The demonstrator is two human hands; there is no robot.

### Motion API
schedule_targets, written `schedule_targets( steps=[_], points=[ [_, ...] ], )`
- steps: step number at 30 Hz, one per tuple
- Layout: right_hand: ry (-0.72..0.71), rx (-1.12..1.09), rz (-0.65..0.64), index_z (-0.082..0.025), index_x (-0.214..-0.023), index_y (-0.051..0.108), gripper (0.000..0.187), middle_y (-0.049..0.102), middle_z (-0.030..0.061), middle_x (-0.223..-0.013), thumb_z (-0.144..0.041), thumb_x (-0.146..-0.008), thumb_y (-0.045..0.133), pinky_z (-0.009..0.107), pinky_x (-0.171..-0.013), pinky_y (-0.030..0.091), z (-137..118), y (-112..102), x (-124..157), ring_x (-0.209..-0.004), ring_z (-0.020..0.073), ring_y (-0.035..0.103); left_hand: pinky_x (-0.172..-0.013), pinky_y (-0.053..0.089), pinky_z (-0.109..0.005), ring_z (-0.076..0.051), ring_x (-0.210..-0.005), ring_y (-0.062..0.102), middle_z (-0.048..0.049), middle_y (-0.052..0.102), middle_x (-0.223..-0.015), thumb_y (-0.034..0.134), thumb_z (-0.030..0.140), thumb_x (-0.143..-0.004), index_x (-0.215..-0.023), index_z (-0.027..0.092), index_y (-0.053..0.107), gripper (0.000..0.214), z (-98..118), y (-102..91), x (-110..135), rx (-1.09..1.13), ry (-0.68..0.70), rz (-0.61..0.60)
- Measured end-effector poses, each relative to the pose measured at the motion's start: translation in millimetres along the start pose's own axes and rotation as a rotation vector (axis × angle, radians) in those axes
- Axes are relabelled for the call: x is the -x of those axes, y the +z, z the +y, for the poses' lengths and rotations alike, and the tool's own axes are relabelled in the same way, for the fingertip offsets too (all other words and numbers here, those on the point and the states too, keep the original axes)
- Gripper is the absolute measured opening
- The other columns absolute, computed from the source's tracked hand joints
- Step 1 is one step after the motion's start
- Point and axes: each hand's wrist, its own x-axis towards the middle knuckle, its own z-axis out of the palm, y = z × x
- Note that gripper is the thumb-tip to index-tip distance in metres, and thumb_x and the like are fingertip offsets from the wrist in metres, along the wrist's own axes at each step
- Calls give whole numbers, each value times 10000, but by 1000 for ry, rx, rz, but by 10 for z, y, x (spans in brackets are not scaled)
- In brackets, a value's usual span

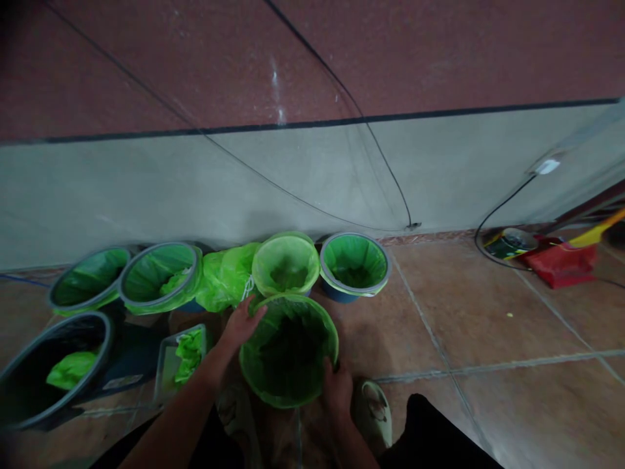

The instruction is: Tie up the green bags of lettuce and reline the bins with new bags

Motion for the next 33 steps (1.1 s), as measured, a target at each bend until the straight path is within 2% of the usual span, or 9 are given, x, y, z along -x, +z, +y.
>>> schedule_targets(
  steps=[3, 6, 10, 14, 18, 21, 25, 29, 33],
  points=[
    [84, -13, 101, -146, -1189, 676, 632, 765, 156, -953, -643, -854, 474, 422, -717, 579, -65, -103, 3, -912, 360, 727, -1084, 455, -365, -250, -1280, 590, -175, 624, -1374, 444, 418, -991, -1368, 104, 528, 497, 19, -30, -42, -27, -10, 49],
    [-16, 45, 188, -139, -1255, 641, 614, 718, 195, -1168, -591, -888, 445, 446, -891, 553, -351, -270, -294, -1111, 357, 670, -1046, 475, -338, -223, -1208, 634, -139, 681, -1291, 360, 355, -1024, -1292, 134, 603, 424, 165, -71, -188, -56, 42, 73],
    [-290, 136, -23, -149, -1152, 690, 455, 725, 153, -1159, -395, -957, 361, 417, -994, 497, -927, -271, -856, -1111, 282, 668, -998, 490, -311, -198, -1109, 670, -90, 732, -1172, 374, 346, -1020, -1129, 190, 698, 376, 419, -42, -400, -161, 126, -40],
    [-491, 268, -141, -161, -1127, 708, 338, 728, 122, -1159, -262, -945, 443, 369, -1046, 449, -1284, 10, -1190, -1122, 235, 643, -1031, 466, -309, -202, -1137, 642, -58, 724, -1191, 576, 311, -926, -1139, 226, 696, 259, 466, 33, -424, -205, 181, -86],
    [-542, 315, -221, -176, -1122, 721, 308, 729, 109, -1172, -224, -952, 468, 358, -1031, 454, -1268, 280, -1275, -1110, 230, 651, -972, 490, -312, -208, -1100, 644, -69, 720, -1133, 511, 174, -919, -1092, 202, 684, 247, 347, 62, -317, -257, 271, -91],
    [-534, 315, -241, -188, -1151, 716, 327, 733, 97, -1183, -207, -962, 451, 346, -1017, 470, -1151, 374, -1307, -1110, 223, 666, -924, 506, -308, -205, -1069, 652, -70, 720, -1092, 449, 139, -933, -1108, 205, 658, 281, 276, 88, -264, -245, 278, -104],
    [-520, 370, -238, -208, -1164, 720, 342, 747, 88, -1160, -218, -969, 438, 343, -968, 500, -1066, 371, -1359, -1045, 231, 699, -931, 498, -286, -184, -1085, 638, -61, 692, -1158, 428, 134, -943, -1233, 226, 599, 349, 212, 129, -239, -235, 289, -87],
    [-515, 418, -264, -212, -1172, 721, 359, 749, 91, -1157, -172, -952, 440, 317, -933, 501, -1099, 305, -1380, -1029, 236, 706, -866, 507, -289, -199, -1024, 646, -79, 687, -1084, 352, 219, -999, -1088, 208, 657, 317, 141, 132, -195, -302, 323, -72],
    [-513, 496, -337, -191, -1238, 689, 409, 726, 99, -1213, -118, -950, 407, 280, -935, 474, -1153, 257, -1373, -1066, 216, 688, -878, 503, -301, -205, -1049, 640, -78, 681, -1148, 381, 170, -976, -1097, 205, 674, 319, 96, 126, -152, -382, 378, -140]
  ],
)
